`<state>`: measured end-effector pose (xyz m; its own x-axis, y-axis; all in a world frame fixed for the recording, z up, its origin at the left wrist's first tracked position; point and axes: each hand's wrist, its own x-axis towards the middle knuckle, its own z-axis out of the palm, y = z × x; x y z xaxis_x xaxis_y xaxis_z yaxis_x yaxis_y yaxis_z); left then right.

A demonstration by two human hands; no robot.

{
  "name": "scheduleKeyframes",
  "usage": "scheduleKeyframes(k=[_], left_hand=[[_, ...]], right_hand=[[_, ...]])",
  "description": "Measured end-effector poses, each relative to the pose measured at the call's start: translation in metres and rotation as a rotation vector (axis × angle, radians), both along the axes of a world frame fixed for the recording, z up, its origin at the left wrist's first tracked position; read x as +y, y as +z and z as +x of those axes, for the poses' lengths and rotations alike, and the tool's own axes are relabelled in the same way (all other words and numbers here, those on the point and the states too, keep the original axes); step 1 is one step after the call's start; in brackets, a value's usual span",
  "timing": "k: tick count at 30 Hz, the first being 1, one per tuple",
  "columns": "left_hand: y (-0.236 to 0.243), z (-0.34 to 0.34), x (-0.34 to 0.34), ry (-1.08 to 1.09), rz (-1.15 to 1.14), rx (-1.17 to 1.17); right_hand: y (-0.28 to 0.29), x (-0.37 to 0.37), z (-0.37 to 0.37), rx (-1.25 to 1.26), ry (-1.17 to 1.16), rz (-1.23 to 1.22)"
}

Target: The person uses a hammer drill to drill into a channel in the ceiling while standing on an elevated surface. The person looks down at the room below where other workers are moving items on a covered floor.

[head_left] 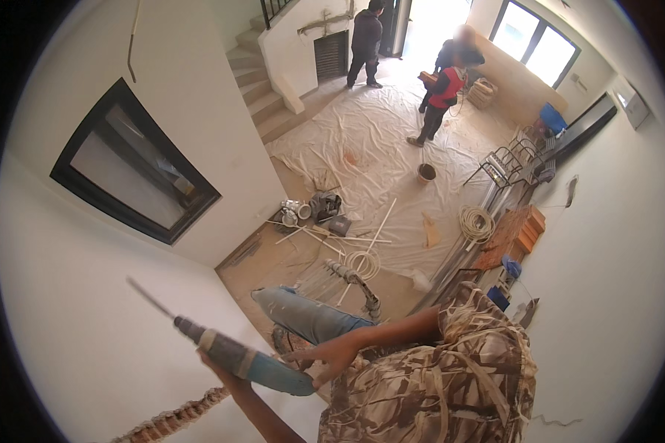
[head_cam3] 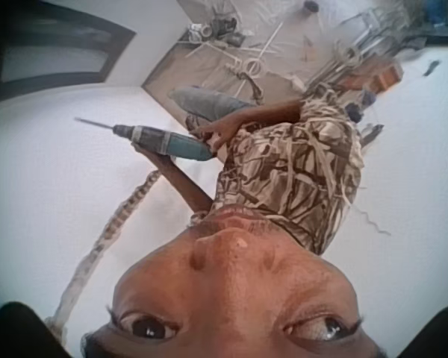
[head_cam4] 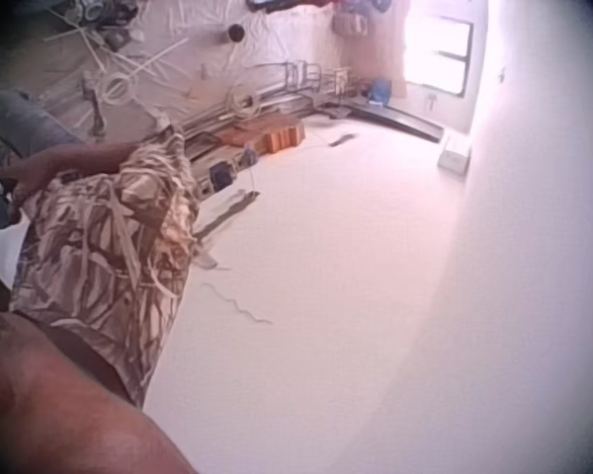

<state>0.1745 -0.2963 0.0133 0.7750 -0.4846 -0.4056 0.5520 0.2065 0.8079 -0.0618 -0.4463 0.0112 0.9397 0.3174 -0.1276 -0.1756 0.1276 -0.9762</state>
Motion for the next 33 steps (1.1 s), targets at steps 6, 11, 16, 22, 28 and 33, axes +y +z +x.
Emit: scheduleKeyframes(k=[6,11,16,22,28,33], left_hand=[[-0.051,-0.032,-0.086,-0.583,0.113,0.045],[-0.083,-0.086,-0.152,-0.886,0.256,-0.113],[-0.077,-0.11,-0.177,-1.227,0.285,-0.101],[-0.062,-0.115,-0.181,-1.422,0.266,-0.361],[-0.079,-0.116,-0.185,-1.457,0.395,-0.452],[-0.106,-0.097,-0.184,-1.446,0.254,-0.476]], right_hand=[[-0.011,-0.014,-0.01,0.474,-0.476,0.127],[0.003,-0.038,-0.034,0.544,-0.636,0.191],[0.024,-0.08,-0.054,0.584,-0.158,-0.605],[0.017,-0.066,-0.047,-0.2,-0.264,-0.834],[-0.019,-0.06,-0.023,-0.316,0.143,-1.085],[-0.025,-0.058,0.003,-0.419,0.2,-1.271]])
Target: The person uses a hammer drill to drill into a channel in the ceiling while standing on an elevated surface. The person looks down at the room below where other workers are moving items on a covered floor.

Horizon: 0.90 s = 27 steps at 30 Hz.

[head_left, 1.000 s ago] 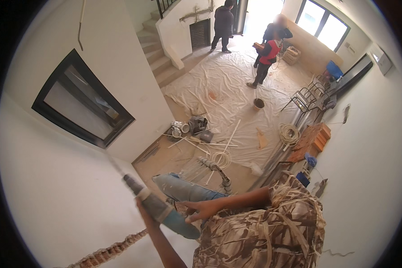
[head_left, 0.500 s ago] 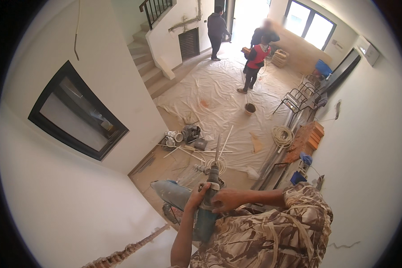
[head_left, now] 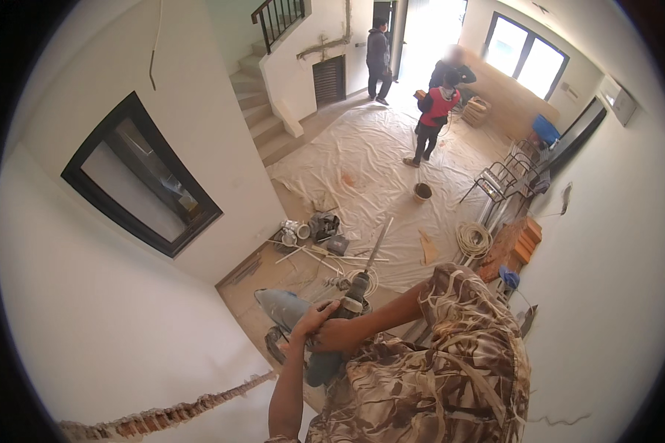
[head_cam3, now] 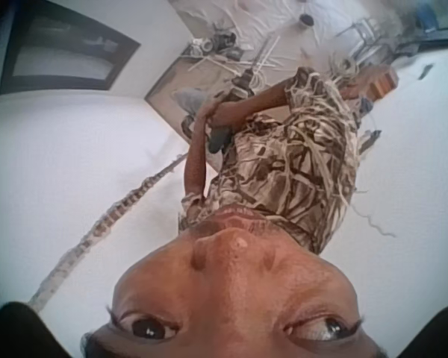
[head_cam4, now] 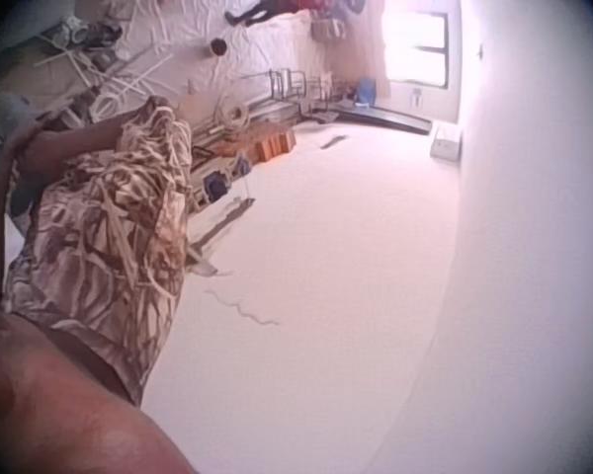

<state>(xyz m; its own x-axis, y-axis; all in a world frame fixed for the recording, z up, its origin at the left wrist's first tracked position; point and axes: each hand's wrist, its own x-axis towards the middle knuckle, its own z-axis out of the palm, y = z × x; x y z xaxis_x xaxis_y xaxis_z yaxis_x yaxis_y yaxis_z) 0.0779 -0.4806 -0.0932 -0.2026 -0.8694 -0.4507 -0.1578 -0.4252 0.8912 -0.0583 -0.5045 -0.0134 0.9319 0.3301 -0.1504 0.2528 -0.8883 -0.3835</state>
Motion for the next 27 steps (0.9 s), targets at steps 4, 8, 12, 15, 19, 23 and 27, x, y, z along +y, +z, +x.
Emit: scheduleKeyframes(k=[4,8,12,15,19,23,27], left_hand=[[0.006,0.002,0.026,0.152,-0.011,0.09],[0.038,-0.004,0.078,0.354,-0.187,-0.235],[0.063,-0.009,0.123,0.467,-0.144,-0.402],[0.069,-0.017,0.149,0.487,-0.101,-0.519],[0.068,-0.025,0.167,0.591,0.049,-0.444],[0.064,-0.024,0.172,0.623,0.088,-0.412],[0.056,-0.02,0.172,0.636,0.05,-0.397]], right_hand=[[-0.007,0.007,0.007,0.3,-0.025,0.112],[-0.019,0.004,-0.002,-0.224,-0.042,0.155],[-0.022,-0.001,0.0,-0.072,-0.129,0.098],[-0.02,-0.001,0.006,0.123,-0.103,0.036],[-0.018,0.004,0.01,0.101,-0.085,0.049],[-0.018,0.008,0.014,0.159,-0.078,0.054],[-0.012,0.009,0.018,0.137,-0.103,0.04]])
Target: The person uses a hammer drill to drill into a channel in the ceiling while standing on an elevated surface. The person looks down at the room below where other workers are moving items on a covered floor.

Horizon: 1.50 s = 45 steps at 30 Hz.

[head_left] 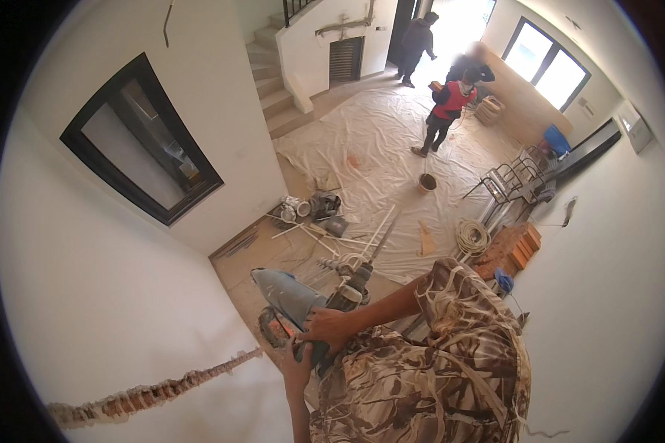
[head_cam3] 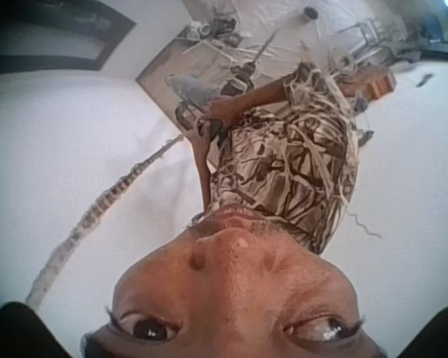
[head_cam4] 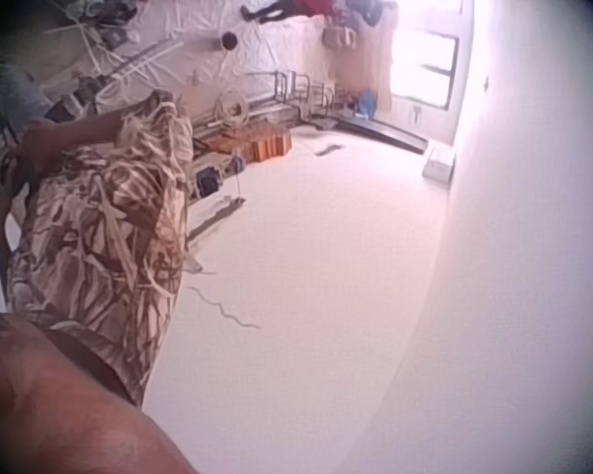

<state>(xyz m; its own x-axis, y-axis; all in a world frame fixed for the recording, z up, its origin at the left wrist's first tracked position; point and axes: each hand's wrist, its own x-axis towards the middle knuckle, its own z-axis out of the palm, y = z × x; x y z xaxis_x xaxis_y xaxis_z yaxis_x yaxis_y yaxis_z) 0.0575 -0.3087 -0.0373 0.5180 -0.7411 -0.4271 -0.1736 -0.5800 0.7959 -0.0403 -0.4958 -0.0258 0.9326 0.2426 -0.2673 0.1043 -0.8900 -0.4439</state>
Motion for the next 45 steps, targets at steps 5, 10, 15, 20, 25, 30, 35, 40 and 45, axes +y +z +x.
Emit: scheduleKeyframes(k=[5,10,15,20,25,30,35,40,45], left_hand=[[-0.003,0.008,-0.003,-0.073,-0.049,0.083],[0.009,0.023,-0.007,-0.197,0.021,0.148],[0.014,0.036,-0.012,-0.293,0.047,0.086],[0.01,0.042,-0.014,-0.288,0.104,0.177],[0.009,0.04,-0.011,-0.241,0.118,0.19],[0.005,0.04,-0.009,-0.226,0.082,0.205],[0.003,0.042,-0.008,-0.213,0.08,0.206],[0.003,0.045,-0.008,-0.195,0.08,0.246],[0.0,0.048,-0.008,-0.205,0.075,0.223]], right_hand=[[0.016,0.015,-0.019,-0.411,-0.185,0.089],[0.025,0.01,-0.081,-0.335,-0.658,0.463],[0.017,0.008,-0.117,-0.227,-1.124,0.438],[-0.002,0.016,-0.112,-0.014,-1.288,0.686],[-0.014,0.013,-0.11,0.204,-1.319,0.753],[-0.022,0.01,-0.094,0.077,-1.389,1.049],[-0.03,-0.005,-0.085,0.156,-1.625,1.283],[-0.05,-0.026,-0.075,0.21,-1.767,1.474],[-0.055,-0.039,-0.06,0.304,-1.713,1.551]])
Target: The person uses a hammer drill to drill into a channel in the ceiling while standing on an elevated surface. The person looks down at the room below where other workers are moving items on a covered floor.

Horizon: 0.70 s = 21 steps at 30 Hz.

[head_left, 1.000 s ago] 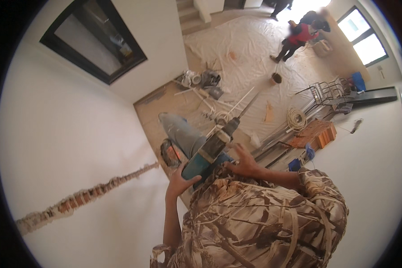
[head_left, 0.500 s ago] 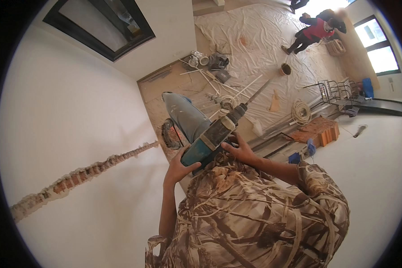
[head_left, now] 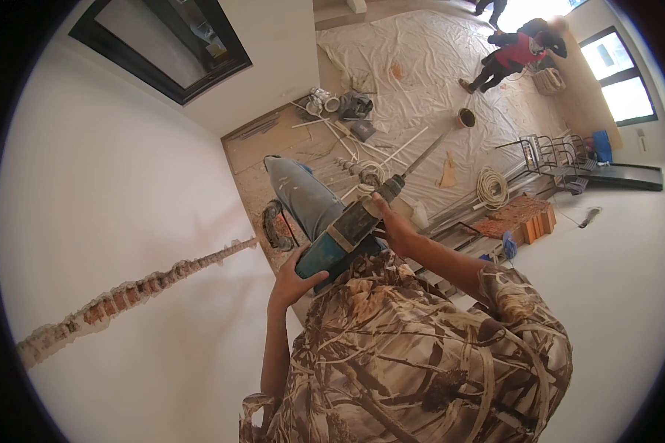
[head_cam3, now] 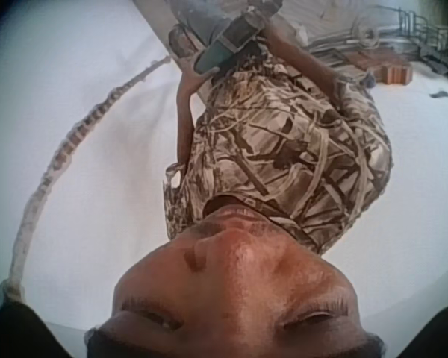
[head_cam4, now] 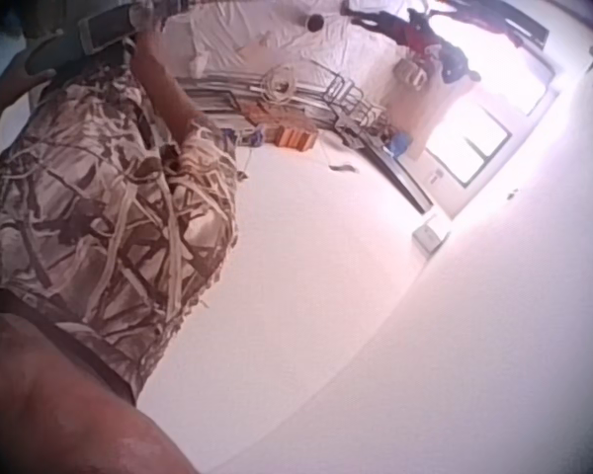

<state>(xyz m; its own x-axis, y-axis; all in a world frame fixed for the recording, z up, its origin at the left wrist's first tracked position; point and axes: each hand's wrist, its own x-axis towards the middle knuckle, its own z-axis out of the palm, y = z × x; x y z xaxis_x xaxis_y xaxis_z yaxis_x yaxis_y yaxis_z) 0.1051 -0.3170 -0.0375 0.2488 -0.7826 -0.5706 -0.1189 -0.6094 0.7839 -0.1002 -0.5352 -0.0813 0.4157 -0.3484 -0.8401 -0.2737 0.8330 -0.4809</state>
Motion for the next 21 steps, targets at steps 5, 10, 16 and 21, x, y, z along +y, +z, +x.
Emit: scheduleKeyframes(k=[5,10,16,21], left_hand=[[0.0,0.002,0.002,0.01,0.005,-0.006],[0.003,0.004,0.001,0.021,0.018,0.002],[0.004,0.007,0.0,0.013,-0.001,-0.002],[0.006,0.008,-0.002,0.007,-0.04,-0.042]], right_hand=[[0.023,0.011,-0.011,-0.005,0.366,-0.403],[0.019,0.012,-0.002,-0.061,-0.027,-0.105],[0.008,-0.008,0.001,0.0,0.002,0.054],[0.013,-0.019,0.003,-0.102,0.087,0.051]])
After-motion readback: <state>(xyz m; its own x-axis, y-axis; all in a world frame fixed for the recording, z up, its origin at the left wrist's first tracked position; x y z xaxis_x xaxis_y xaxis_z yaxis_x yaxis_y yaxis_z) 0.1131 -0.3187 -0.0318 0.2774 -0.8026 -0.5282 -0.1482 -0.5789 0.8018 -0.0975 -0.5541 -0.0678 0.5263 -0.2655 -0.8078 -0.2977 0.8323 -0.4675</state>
